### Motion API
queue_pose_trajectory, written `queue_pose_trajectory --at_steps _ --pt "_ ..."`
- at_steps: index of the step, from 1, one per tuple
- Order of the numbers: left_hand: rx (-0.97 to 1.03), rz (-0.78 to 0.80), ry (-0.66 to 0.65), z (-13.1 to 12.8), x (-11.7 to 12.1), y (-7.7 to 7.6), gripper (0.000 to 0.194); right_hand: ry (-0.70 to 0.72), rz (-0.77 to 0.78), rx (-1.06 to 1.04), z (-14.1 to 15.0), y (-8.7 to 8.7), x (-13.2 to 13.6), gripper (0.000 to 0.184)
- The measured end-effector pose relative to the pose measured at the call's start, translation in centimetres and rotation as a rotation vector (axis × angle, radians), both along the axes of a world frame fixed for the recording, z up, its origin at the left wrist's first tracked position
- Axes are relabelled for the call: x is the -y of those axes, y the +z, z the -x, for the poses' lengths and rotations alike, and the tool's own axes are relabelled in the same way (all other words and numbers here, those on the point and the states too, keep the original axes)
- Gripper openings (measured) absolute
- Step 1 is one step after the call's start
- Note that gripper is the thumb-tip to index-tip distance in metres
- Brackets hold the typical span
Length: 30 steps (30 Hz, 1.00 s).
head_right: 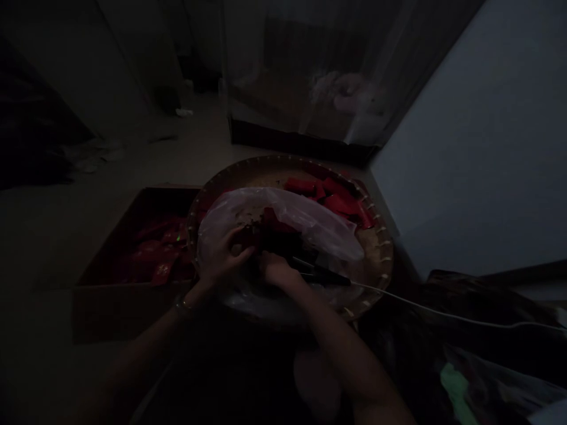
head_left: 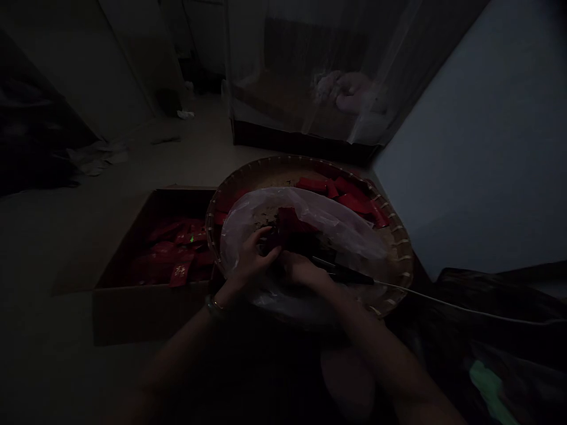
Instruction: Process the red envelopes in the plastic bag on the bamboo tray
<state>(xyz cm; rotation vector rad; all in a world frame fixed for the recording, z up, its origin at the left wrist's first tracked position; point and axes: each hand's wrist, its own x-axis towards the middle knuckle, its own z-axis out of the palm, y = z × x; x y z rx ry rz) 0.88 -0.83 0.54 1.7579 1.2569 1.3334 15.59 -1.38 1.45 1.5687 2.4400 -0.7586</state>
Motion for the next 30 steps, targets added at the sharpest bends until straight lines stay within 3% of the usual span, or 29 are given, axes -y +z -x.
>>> queue_pose_trajectory --at_steps 5,10,14,18,24,30 --pt "-0.004 -0.03 -0.023 0.1 -0.1 -0.2 0.044 -0.108 -0.025 -0.299 -2.2 0.0 -0.5 0.037" --pt "0.03 0.004 -0.106 0.0 -0.1 -0.6 0.047 -0.38 0.002 -0.724 -4.8 0.7 -0.7 0.027" --pt "0.022 0.029 -0.163 0.0 -0.1 -0.7 0.049 -0.617 0.274 -0.997 -6.0 1.5 0.0 0.033" --pt "0.003 0.039 -0.221 0.0 -0.2 -0.8 0.051 -0.733 0.554 -1.258 -6.7 2.0 0.8 0.043" --pt "0.011 0.067 -0.254 0.0 -0.1 -1.0 0.052 -0.828 0.533 -1.334 -7.0 2.0 0.9 0.039" --pt "-0.029 0.061 -0.273 0.1 0.0 -0.5 0.053 -0.815 0.555 -1.39 -6.9 2.8 0.9 0.038"
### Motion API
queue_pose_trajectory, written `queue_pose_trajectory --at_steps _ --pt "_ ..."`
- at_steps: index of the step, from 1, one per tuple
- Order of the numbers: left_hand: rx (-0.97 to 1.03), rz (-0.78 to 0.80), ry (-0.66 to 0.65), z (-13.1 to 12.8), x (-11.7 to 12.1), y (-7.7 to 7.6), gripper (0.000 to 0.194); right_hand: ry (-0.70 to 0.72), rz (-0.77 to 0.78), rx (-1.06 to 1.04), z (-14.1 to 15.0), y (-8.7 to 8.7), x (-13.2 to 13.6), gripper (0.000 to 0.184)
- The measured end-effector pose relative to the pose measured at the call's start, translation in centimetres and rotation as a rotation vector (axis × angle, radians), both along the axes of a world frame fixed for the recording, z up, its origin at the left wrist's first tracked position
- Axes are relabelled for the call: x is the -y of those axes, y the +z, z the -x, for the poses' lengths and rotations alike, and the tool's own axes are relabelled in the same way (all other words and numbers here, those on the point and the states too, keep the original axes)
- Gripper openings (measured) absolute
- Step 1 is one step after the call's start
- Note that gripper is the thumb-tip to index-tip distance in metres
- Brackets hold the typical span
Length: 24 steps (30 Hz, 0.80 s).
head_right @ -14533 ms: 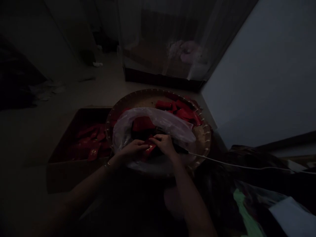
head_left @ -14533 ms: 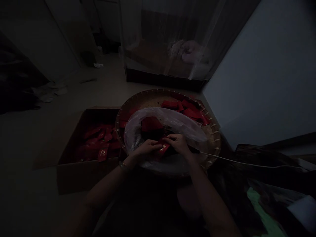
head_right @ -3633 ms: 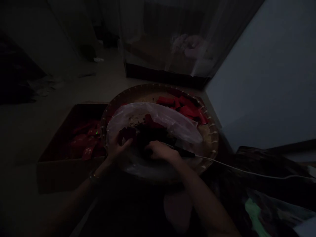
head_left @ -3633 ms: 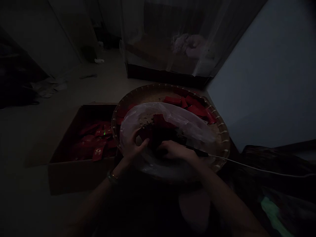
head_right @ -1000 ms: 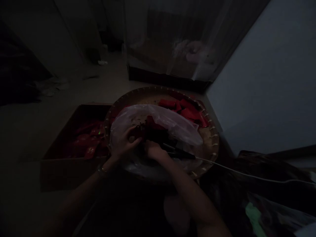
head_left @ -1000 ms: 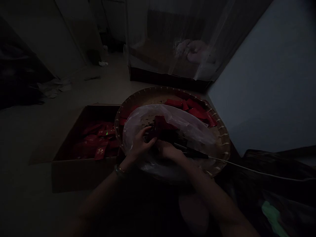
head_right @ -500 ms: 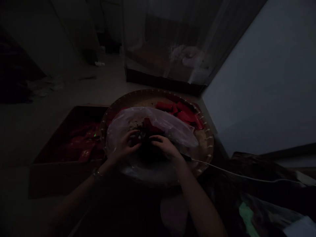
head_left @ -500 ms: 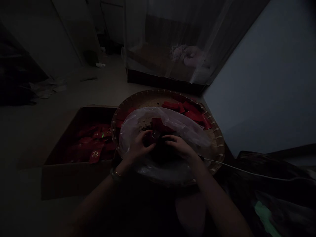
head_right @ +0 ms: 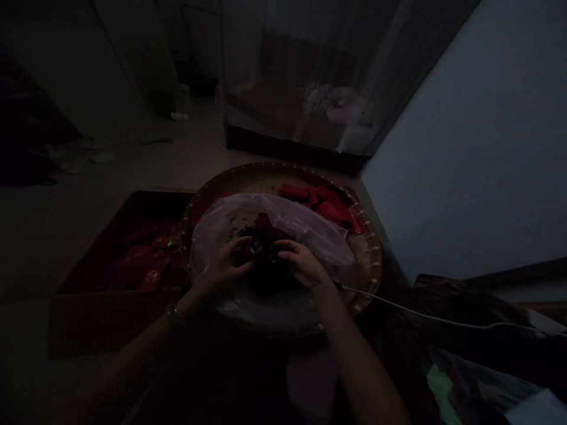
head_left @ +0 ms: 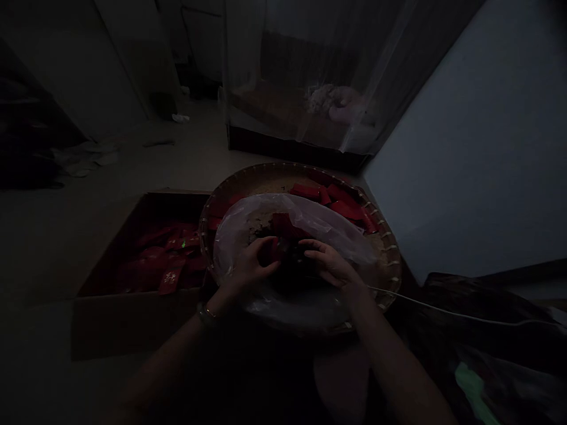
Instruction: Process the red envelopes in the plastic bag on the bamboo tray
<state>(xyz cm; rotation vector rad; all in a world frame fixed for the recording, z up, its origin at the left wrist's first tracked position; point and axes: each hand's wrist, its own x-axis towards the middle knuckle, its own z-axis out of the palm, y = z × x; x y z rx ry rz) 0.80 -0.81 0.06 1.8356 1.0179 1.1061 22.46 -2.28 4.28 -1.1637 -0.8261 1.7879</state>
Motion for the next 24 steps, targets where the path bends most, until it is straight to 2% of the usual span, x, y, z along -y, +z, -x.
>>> queue_pose_trajectory --at_steps 3,6,10,14,18,24 --pt "-0.013 -0.021 0.001 0.0 0.1 0.3 0.053 -0.005 -0.058 0.016 -0.4 1.3 0.0 0.035" --pt "-0.029 -0.044 0.001 -0.1 0.0 0.1 0.053 0.035 -0.132 0.126 -0.7 3.0 0.0 0.034" --pt "-0.034 -0.032 -0.018 -0.2 -0.2 -0.5 0.055 0.166 -0.22 0.36 -0.3 5.6 0.0 0.042" --pt "-0.044 -0.029 -0.022 -0.3 -0.2 -0.6 0.054 0.329 -0.391 0.624 1.1 7.5 -0.4 0.041" --pt "-0.053 -0.022 -0.016 -0.3 -0.1 -0.7 0.053 0.414 -0.537 0.799 2.3 8.1 -0.8 0.043" --pt "-0.059 -0.052 -0.006 -0.2 -0.3 -1.0 0.056 0.398 -0.677 1.026 3.2 7.6 -0.8 0.051"
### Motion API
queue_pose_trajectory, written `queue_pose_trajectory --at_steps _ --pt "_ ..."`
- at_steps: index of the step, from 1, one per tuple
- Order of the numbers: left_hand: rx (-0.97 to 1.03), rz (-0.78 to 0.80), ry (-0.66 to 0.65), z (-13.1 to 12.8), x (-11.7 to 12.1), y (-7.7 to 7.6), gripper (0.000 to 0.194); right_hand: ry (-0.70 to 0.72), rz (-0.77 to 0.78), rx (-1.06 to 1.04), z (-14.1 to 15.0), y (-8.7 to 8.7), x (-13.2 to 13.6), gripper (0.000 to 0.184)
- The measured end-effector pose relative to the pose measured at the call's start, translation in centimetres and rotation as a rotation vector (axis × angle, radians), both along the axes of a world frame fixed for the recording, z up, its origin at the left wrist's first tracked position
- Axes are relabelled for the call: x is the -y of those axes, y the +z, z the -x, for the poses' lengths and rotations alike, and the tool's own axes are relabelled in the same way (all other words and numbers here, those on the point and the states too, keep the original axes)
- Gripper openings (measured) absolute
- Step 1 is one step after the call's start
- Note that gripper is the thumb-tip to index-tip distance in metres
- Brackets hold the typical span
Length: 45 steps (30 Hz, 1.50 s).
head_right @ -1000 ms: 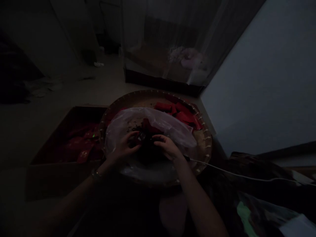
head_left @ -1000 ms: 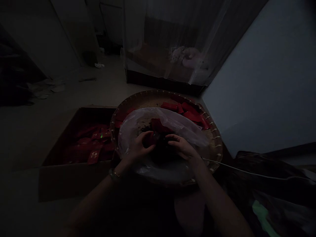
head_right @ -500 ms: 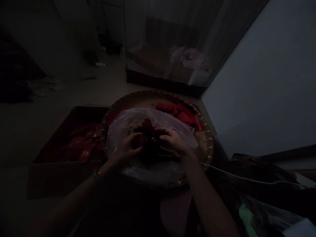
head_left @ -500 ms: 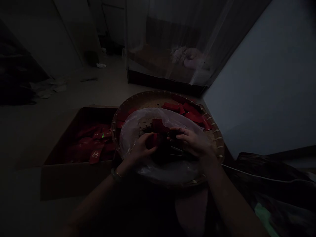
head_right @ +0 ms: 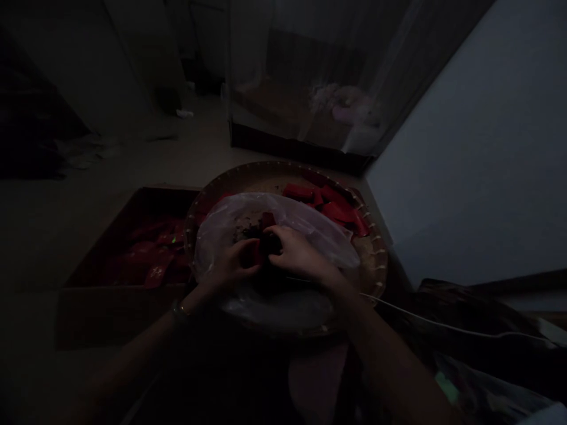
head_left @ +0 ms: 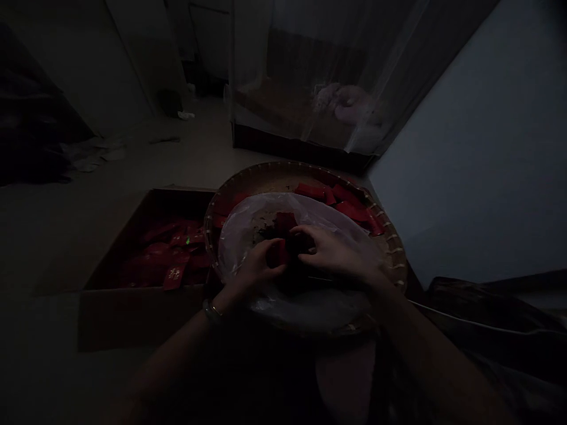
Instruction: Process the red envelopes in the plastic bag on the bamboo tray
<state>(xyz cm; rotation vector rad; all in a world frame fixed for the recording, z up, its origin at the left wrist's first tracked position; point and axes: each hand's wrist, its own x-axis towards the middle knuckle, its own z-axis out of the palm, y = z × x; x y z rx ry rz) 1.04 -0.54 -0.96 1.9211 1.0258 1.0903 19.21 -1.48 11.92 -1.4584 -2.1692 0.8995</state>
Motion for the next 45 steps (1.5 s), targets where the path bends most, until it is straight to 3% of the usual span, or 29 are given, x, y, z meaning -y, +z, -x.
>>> queue_pose_trajectory --at_steps 6,14,20,23,27,30,34,41,45 --pt "-0.012 0.028 0.01 0.0 0.2 0.3 0.059 0.027 -0.131 0.054 0.4 -0.6 0.1 0.049" --pt "-0.111 -0.002 -0.013 0.1 0.3 0.6 0.061 0.156 -0.073 0.189 0.7 -1.6 -0.6 0.031" --pt "-0.156 -0.017 0.002 0.1 0.2 0.3 0.06 0.029 -0.216 0.159 1.0 -3.1 -0.8 0.032" --pt "-0.142 -0.036 -0.004 0.1 0.2 0.1 0.059 0.062 -0.184 0.106 1.2 -3.4 -0.4 0.029" --pt "-0.14 -0.042 0.018 0.0 0.2 0.0 0.059 0.074 -0.157 -0.03 0.9 -3.2 0.2 0.04" --pt "-0.132 -0.032 0.015 0.0 0.2 -0.1 0.061 0.028 -0.175 -0.118 0.2 -3.2 0.2 0.046" --pt "-0.124 -0.008 0.012 0.1 0.3 0.1 0.062 -0.052 -0.07 -0.187 -0.5 -3.5 0.2 0.041" --pt "-0.168 -0.003 0.002 0.2 0.4 0.4 0.061 0.057 -0.035 0.024 0.1 -4.0 1.5 0.04" --pt "-0.175 -0.02 -0.006 0.2 0.4 0.4 0.062 0.066 -0.084 -0.018 0.1 -4.3 1.9 0.048"
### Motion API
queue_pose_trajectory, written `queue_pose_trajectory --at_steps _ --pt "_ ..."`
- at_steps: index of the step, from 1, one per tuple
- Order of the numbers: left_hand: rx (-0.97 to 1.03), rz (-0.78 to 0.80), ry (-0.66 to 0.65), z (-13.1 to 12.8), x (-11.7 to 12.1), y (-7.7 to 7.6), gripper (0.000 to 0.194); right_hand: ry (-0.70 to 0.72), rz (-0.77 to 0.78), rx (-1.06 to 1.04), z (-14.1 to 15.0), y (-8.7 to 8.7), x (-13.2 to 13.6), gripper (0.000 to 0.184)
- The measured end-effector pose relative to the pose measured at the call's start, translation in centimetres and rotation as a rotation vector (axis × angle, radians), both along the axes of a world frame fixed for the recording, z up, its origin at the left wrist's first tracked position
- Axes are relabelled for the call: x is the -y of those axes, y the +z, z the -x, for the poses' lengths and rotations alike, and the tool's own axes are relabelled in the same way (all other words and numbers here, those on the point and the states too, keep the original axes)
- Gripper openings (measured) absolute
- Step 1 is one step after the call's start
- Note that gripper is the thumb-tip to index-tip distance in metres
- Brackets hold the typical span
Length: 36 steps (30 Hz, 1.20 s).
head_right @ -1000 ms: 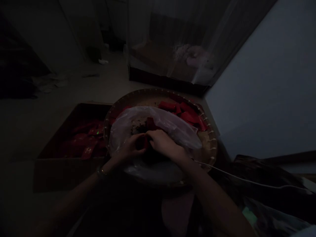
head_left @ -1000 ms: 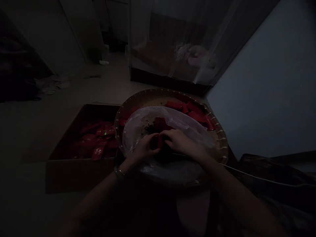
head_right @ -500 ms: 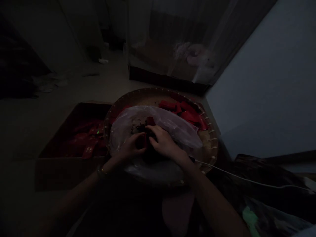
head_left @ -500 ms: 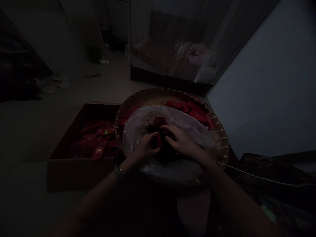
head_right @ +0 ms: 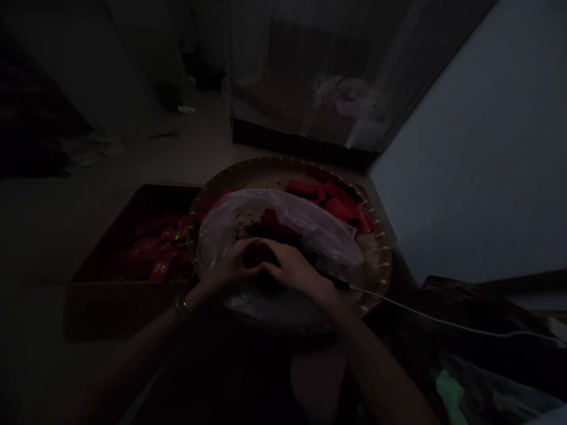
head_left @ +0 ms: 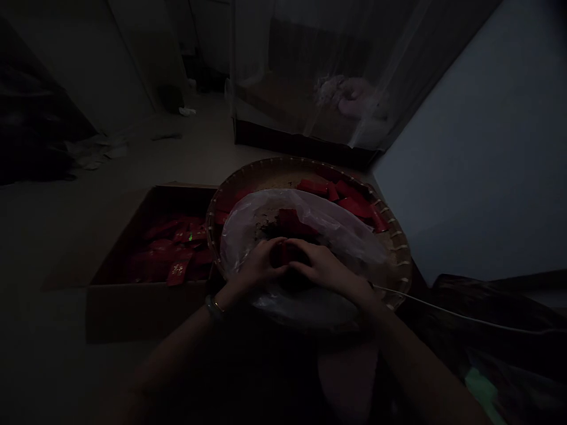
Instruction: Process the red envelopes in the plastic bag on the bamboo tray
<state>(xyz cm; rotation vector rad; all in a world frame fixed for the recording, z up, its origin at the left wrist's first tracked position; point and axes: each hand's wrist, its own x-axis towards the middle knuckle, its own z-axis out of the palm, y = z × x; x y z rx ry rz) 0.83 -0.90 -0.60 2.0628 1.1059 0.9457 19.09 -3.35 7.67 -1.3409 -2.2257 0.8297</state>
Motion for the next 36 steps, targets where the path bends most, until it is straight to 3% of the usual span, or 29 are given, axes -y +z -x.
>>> queue_pose_trajectory --at_steps 4,6,10,14,18,23,28,33,36 --pt "0.006 -0.026 0.005 0.0 0.0 -0.2 0.063 -0.12 -0.003 -0.081 -0.6 -0.6 -0.1 0.066" --pt "0.001 -0.035 0.004 0.0 0.0 -0.2 0.063 -0.138 0.011 -0.062 -0.7 -1.0 -0.2 0.058" --pt "-0.014 -0.021 -0.029 0.0 0.0 -0.2 0.062 -0.145 -0.095 -0.032 -0.5 -1.7 -0.4 0.017" --pt "-0.012 0.039 -0.061 0.0 0.0 0.1 0.058 -0.069 -0.12 0.0 -0.4 -1.5 -0.2 0.014" --pt "0.012 0.077 -0.056 0.1 -0.1 0.2 0.058 0.007 -0.116 0.004 -0.3 -1.6 0.2 0.03" --pt "0.074 0.171 -0.114 0.1 0.2 0.7 0.066 -0.164 -0.178 -0.05 -0.2 -2.6 0.0 0.017" --pt "0.252 0.459 -0.249 0.1 0.1 1.1 0.036 -0.325 -0.098 -0.188 -1.1 -2.7 0.0 0.015" --pt "0.28 0.566 -0.211 0.1 -0.3 0.7 0.032 -0.466 0.077 -0.468 -1.9 -2.7 0.4 0.02" --pt "0.291 0.573 -0.219 0.1 -0.1 0.8 0.034 -0.467 0.046 -0.461 -1.9 -2.7 0.8 0.019"
